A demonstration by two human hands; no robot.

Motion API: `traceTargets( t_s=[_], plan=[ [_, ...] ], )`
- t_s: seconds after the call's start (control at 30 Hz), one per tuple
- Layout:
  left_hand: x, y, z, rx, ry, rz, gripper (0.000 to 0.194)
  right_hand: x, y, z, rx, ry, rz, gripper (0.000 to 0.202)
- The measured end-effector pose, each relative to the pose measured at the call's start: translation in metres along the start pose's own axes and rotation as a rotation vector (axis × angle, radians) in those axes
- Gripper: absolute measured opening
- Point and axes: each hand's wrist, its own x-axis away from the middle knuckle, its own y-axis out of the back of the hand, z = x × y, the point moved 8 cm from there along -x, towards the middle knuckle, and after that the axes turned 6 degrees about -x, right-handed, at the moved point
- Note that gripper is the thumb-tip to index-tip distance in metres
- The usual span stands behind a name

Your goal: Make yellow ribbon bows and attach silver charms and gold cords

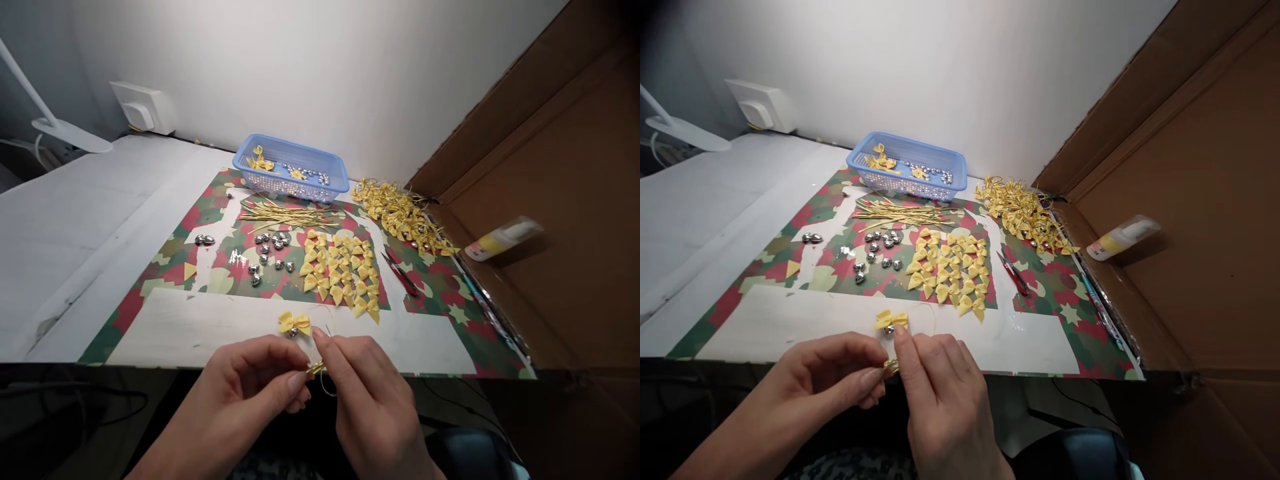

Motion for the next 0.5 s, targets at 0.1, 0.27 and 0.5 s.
traceTargets(
  t_s=[0.1, 0.27, 0.5],
  plan=[
    [0.0003, 0.0016, 0.0007, 0.009, -0.014, -0.016, 0.011, -0.0010, -0.0012, 0.0045, 0.035, 0.027, 0.019, 0.030],
    [-0.0001, 0.0066, 0.0031, 0.075, 0.011, -0.052, 0.013, -0.0033, -0.0032, 0.0096, 0.076, 0.058, 0.031, 0.027],
    [-0.0002, 0.0039, -0.0032, 0.120, 0.013, -0.030, 0.017, -0.0051, -0.0045, 0.0072, 0.093, 0.044, 0.051, 0.026]
  ],
)
